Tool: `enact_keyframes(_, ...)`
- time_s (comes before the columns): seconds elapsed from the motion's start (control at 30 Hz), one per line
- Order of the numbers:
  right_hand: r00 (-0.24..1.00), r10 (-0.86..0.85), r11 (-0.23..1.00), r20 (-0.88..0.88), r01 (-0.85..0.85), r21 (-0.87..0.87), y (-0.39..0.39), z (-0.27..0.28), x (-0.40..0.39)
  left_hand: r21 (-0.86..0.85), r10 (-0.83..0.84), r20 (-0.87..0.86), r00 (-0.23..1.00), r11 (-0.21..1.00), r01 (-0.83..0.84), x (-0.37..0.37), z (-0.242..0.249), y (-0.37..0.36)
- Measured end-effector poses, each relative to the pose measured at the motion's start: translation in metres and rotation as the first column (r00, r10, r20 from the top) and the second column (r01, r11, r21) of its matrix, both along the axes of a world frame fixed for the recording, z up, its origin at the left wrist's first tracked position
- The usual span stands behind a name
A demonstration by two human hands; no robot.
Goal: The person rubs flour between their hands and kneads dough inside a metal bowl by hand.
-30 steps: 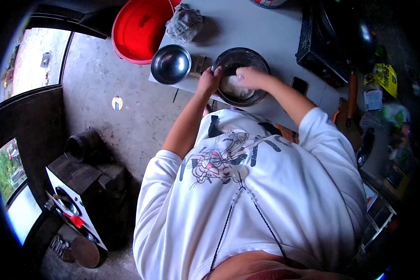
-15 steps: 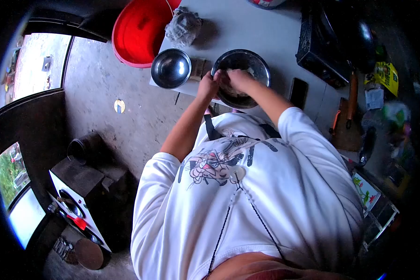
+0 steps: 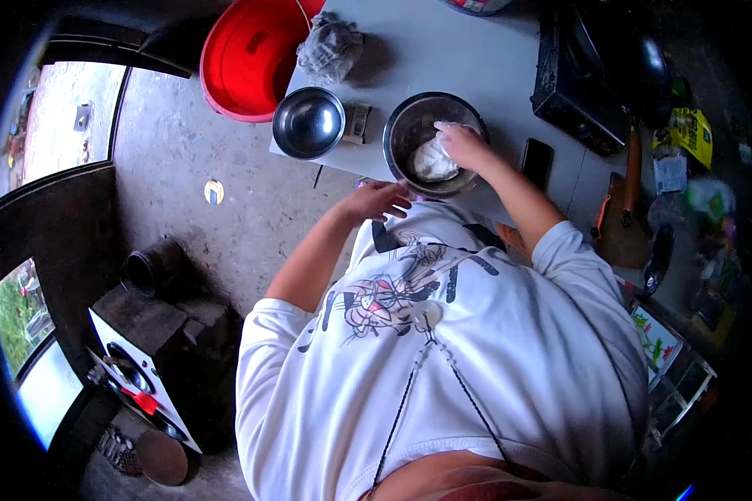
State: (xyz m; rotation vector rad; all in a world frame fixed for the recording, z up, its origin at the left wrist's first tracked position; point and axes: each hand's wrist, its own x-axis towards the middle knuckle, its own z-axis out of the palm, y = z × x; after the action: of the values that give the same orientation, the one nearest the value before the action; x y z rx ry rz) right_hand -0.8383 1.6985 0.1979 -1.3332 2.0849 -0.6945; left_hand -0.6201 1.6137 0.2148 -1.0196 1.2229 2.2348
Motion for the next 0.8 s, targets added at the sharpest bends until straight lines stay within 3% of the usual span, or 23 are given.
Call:
enact_keyframes(0.03,1.0,0.03,0.999,0.0,-0.03,-0.025,0.001,-0.006,-0.001,0.019,-0.022,0.018,1.0,1.0,0.022,0.003,0.001,-0.005)
enact_keyframes(0.07,1.0,0.028,0.999,0.0,-0.028,-0.025,0.0,0.0,0.001,-0.064,0.059,-0.019,0.998,0.996,-0.061,0.003,-0.018,-0.013)
enact_keyframes(0.13,0.974,-0.073,0.995,-0.213,0.084,0.044,-0.009,0.02,0.011,-0.414,0.15,-0.036,0.988,0.898,-0.152,-0.013,-0.033,-0.027)
enact_keyframes(0.17,0.974,-0.075,0.995,-0.212,0.087,0.045,-0.014,0.02,0.014,-0.413,0.148,-0.035,0.988,0.899,-0.149,-0.024,-0.029,-0.031)
enact_keyframes(0.23,0.915,-0.124,0.923,-0.383,0.247,0.293,-0.027,0.018,0.015,-0.402,0.272,-0.077,0.959,0.872,-0.28,-0.049,-0.014,-0.036)
enact_keyframes(0.27,0.914,-0.126,0.923,-0.386,0.251,0.291,-0.033,0.013,0.02,-0.402,0.27,-0.082,0.959,0.872,-0.28,-0.055,-0.018,-0.039)
enact_keyframes(0.33,0.895,-0.082,0.912,-0.439,0.245,0.329,-0.044,-0.001,0.032,-0.34,0.007,-0.02,1.0,0.94,-0.013,-0.063,-0.025,-0.042)
enact_keyframes(0.4,0.94,0.119,0.901,-0.321,0.034,0.433,-0.044,0.002,0.048,-0.323,-0.034,-0.025,0.999,0.946,0.024,-0.064,-0.01,-0.034)
enact_keyframes(0.43,0.912,0.18,0.977,-0.368,-0.124,0.171,-0.03,-0.012,0.055,-0.313,0.029,-0.035,0.999,0.949,-0.038,-0.063,-0.012,-0.032)
enact_keyframes(0.47,0.914,0.177,0.978,-0.365,-0.121,0.17,-0.026,-0.021,0.052,-0.305,0.09,-0.048,0.995,0.947,-0.101,-0.062,-0.013,-0.03)
enact_keyframes(0.5,0.948,0.21,0.964,-0.24,-0.16,0.213,-0.024,-0.028,0.047,-0.304,0.139,-0.061,0.988,0.941,-0.151,-0.062,-0.01,-0.026)
enact_keyframes(0.53,0.966,0.234,0.947,-0.11,-0.201,0.251,-0.022,-0.035,0.044,-0.303,0.135,-0.059,0.989,0.942,-0.146,-0.061,-0.008,-0.026)
enact_keyframes(0.57,0.975,0.219,0.884,-0.046,-0.178,0.432,-0.027,-0.008,0.043,-0.285,0.13,-0.041,0.991,0.949,-0.136,-0.06,-0.006,-0.025)
enact_keyframes(0.6,0.975,0.218,0.884,-0.045,-0.178,0.432,-0.028,-0.013,0.04,-0.268,0.127,-0.024,0.992,0.955,-0.129,-0.06,-0.005,-0.025)
enact_keyframes(0.67,0.954,0.184,0.961,-0.238,-0.124,0.246,-0.036,-0.029,0.025,-0.289,0.133,-0.006,0.991,0.949,-0.13,-0.059,-0.005,-0.021)
enact_keyframes(0.7,0.897,0.216,0.911,-0.385,-0.044,0.41,-0.05,-0.017,0.011,-0.309,0.138,0.012,0.99,0.942,-0.128,-0.06,-0.007,-0.019)
enact_keyframes(0.73,0.909,0.06,0.993,-0.412,-0.012,0.119,-0.048,-0.017,0.0,-0.311,0.137,0.016,0.99,0.942,-0.126,-0.061,-0.013,-0.017)
enact_keyframes(0.8,0.86,0.107,0.988,-0.498,-0.037,0.147,-0.044,-0.021,0.008,-0.308,0.304,-0.056,0.951,0.901,-0.306,-0.061,-0.022,-0.011)
